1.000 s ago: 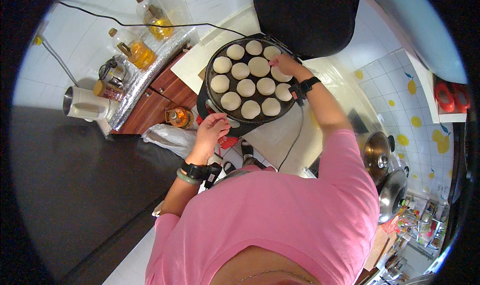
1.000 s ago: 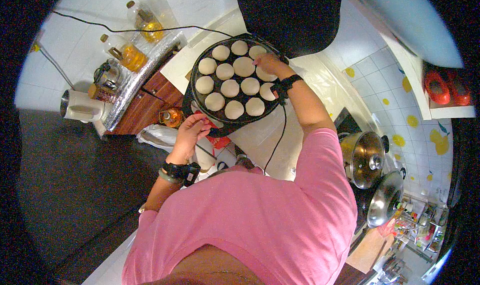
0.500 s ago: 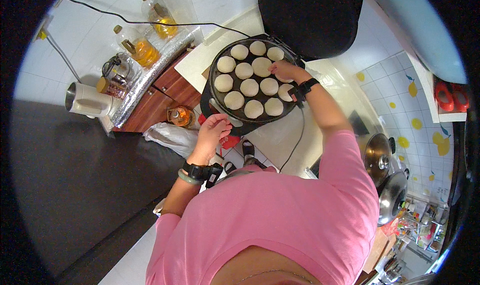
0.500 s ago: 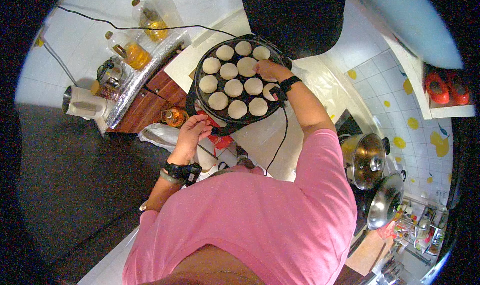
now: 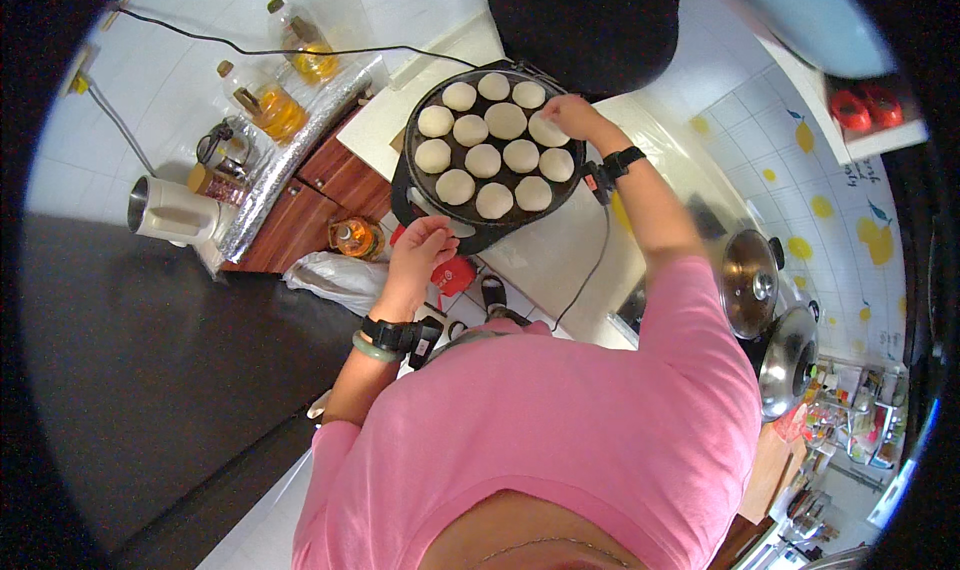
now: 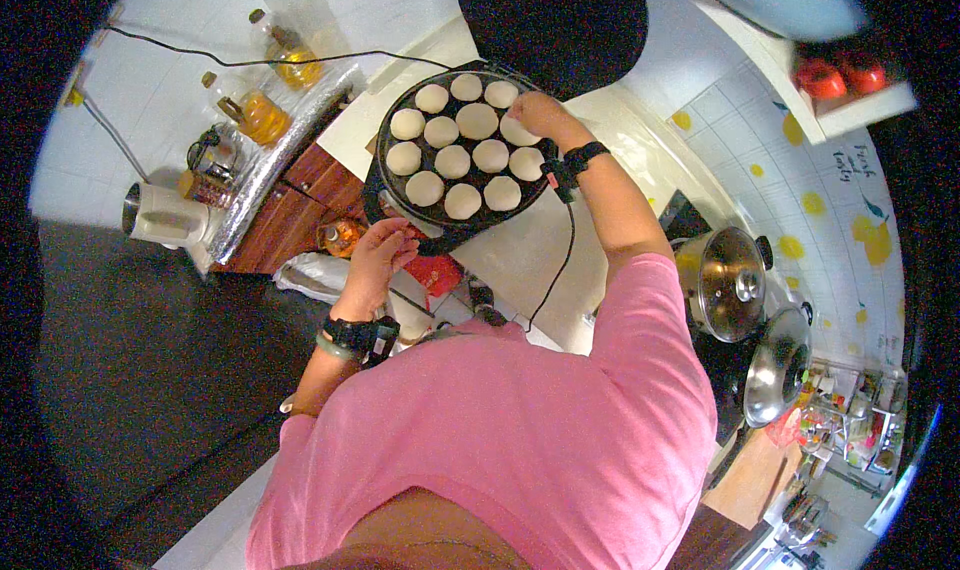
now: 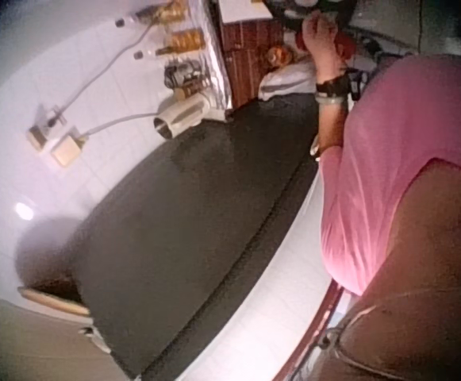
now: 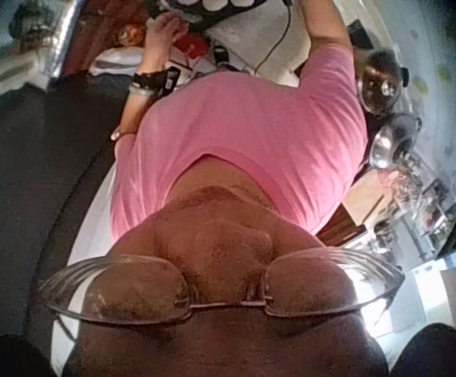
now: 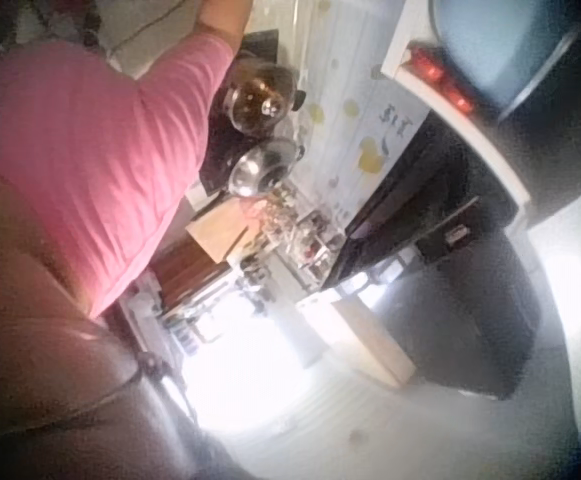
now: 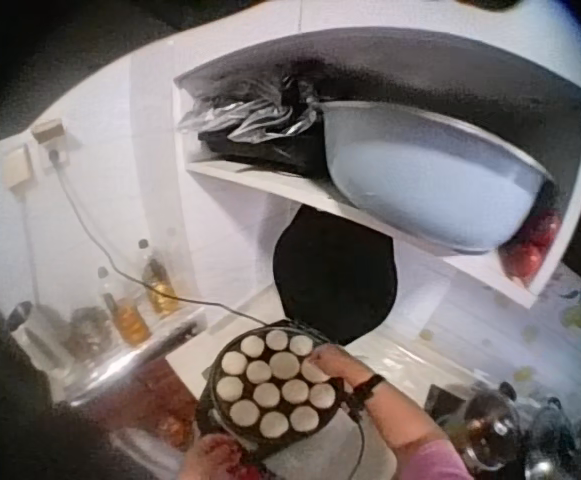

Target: The person places dough balls into a round electric griddle, then rolls out dough balls on a wooden board using a rolling pin. They transfer the flattened dough to the griddle and later retrieve a metal bowl from a plastic bag to cover a pot on the stove.

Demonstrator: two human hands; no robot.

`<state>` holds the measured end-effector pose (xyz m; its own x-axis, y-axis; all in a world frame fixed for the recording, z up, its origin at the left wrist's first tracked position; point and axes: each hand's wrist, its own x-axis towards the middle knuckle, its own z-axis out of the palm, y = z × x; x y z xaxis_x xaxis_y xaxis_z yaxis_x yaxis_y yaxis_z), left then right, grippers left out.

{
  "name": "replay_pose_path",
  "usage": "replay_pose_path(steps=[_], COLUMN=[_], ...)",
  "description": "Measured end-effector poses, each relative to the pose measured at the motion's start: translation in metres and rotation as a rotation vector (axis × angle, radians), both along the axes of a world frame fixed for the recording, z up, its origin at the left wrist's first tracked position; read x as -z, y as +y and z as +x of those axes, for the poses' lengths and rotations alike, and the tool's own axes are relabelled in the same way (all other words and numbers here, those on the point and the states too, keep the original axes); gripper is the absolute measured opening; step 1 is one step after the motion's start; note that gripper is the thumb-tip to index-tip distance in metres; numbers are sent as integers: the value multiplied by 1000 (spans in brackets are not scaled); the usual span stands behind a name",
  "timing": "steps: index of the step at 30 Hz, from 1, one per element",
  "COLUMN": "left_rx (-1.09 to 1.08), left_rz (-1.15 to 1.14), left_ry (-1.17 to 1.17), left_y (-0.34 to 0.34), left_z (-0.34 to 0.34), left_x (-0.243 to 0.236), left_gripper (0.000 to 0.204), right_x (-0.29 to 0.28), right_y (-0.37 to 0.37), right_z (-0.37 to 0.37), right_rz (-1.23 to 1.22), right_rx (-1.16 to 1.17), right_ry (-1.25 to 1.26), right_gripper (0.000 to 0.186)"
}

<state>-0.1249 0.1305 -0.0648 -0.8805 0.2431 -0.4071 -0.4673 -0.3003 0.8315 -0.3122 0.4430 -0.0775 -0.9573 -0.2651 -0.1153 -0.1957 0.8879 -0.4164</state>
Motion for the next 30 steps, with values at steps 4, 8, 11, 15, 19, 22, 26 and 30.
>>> replay_pose_path(steps=[4,8,11,15,19,22,26,30], left_rx=[18,-32,-68,-100,-107,-106,-100,-69], left_rz=[-32,-65,-111,-109,-107,-78,-67,-69], left_ry=[-13,-20,-48,-62,-78,-88,-84,-52], left_y=[2,-7,-19,-25,-20,-17,-16,-14], left_z=[9,17,20,19,20,19,17,15], left_x=[-2,-4,-6,-5,-2,0,0,-2], left_gripper=[19,19,16,15,16,17,18,17], right_x=[17,27,31,37,37,37,43,52], right_y=[-15,-37,-55,-71,-78,-78,-77,-74], right_z=[4,-12,-31,-39,-35,-34,-36,-40], right_rz=[-3,-46,2,76,157,164,119,103], right_rx=[-158,-224,-233,-241,-236,-223,-216,-202], right_ry=[-12,-52,-96,-53,-69,-60,-34,-37], right_gripper=[27,34,43,50,40,33,29,29])
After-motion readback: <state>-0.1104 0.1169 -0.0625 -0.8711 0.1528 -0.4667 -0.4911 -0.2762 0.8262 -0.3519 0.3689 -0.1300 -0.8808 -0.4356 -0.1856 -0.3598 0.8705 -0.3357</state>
